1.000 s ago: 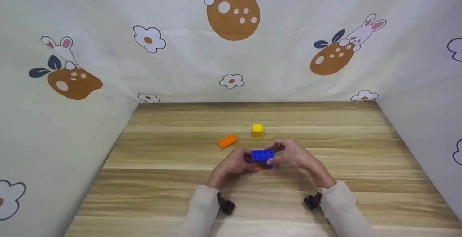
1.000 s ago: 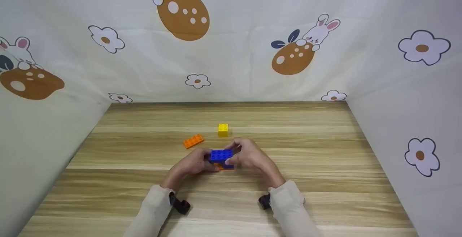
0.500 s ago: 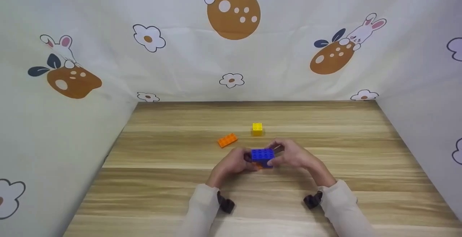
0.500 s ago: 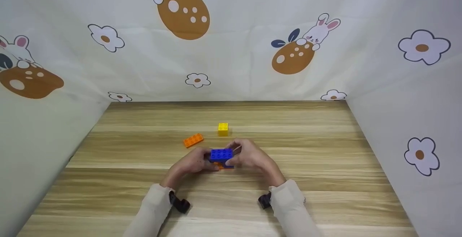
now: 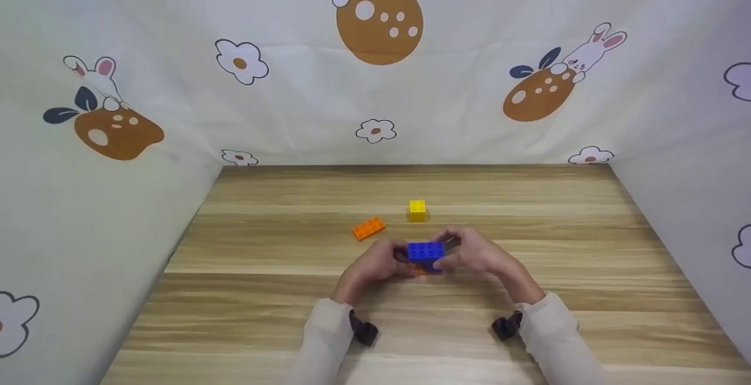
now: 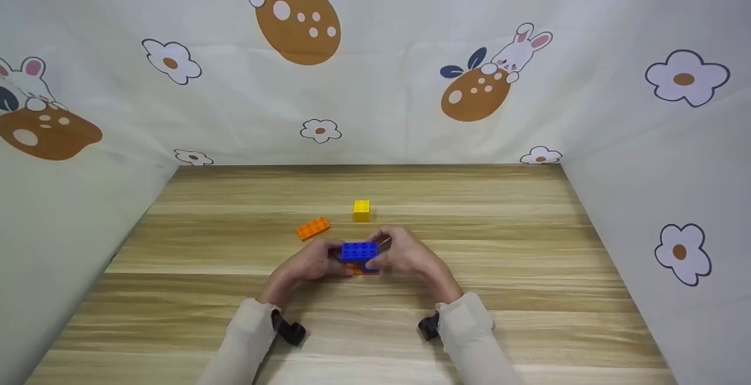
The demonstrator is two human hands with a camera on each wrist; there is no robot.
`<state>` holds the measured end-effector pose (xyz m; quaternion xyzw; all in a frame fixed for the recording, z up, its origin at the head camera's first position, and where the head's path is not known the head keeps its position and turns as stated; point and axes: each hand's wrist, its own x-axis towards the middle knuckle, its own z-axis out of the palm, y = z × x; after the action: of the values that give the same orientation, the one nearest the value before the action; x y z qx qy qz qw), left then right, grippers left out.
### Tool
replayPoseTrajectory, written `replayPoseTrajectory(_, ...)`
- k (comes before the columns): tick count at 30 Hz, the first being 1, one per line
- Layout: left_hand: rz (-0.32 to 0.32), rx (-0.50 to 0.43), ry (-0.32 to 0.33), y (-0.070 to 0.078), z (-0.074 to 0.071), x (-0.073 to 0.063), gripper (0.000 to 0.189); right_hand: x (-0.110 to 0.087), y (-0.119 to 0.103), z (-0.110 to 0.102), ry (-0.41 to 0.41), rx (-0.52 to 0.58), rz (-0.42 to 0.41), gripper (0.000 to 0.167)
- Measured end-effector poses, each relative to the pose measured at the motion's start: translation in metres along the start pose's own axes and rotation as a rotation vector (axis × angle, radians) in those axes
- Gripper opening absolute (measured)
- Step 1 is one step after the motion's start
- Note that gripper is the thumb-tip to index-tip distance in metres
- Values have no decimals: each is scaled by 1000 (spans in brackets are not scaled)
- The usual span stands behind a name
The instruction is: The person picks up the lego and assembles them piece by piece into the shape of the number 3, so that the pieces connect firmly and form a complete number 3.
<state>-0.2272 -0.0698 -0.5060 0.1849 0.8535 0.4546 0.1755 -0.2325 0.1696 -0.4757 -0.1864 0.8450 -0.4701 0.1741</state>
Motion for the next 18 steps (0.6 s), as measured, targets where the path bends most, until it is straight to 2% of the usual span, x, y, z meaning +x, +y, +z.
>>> replayPoseTrajectory(4,9,-21,19,-2,-4,-1,23,0,0,0,-14,21,7,45)
replayPoseTrajectory(10,-42,-125,83,-3,-10,-2,32,1,2,0,-22,41,26,46)
replayPoseTrajectory(18,-43,-201,179,-4,-17,9,37,3,4,0,-10,3,35,45)
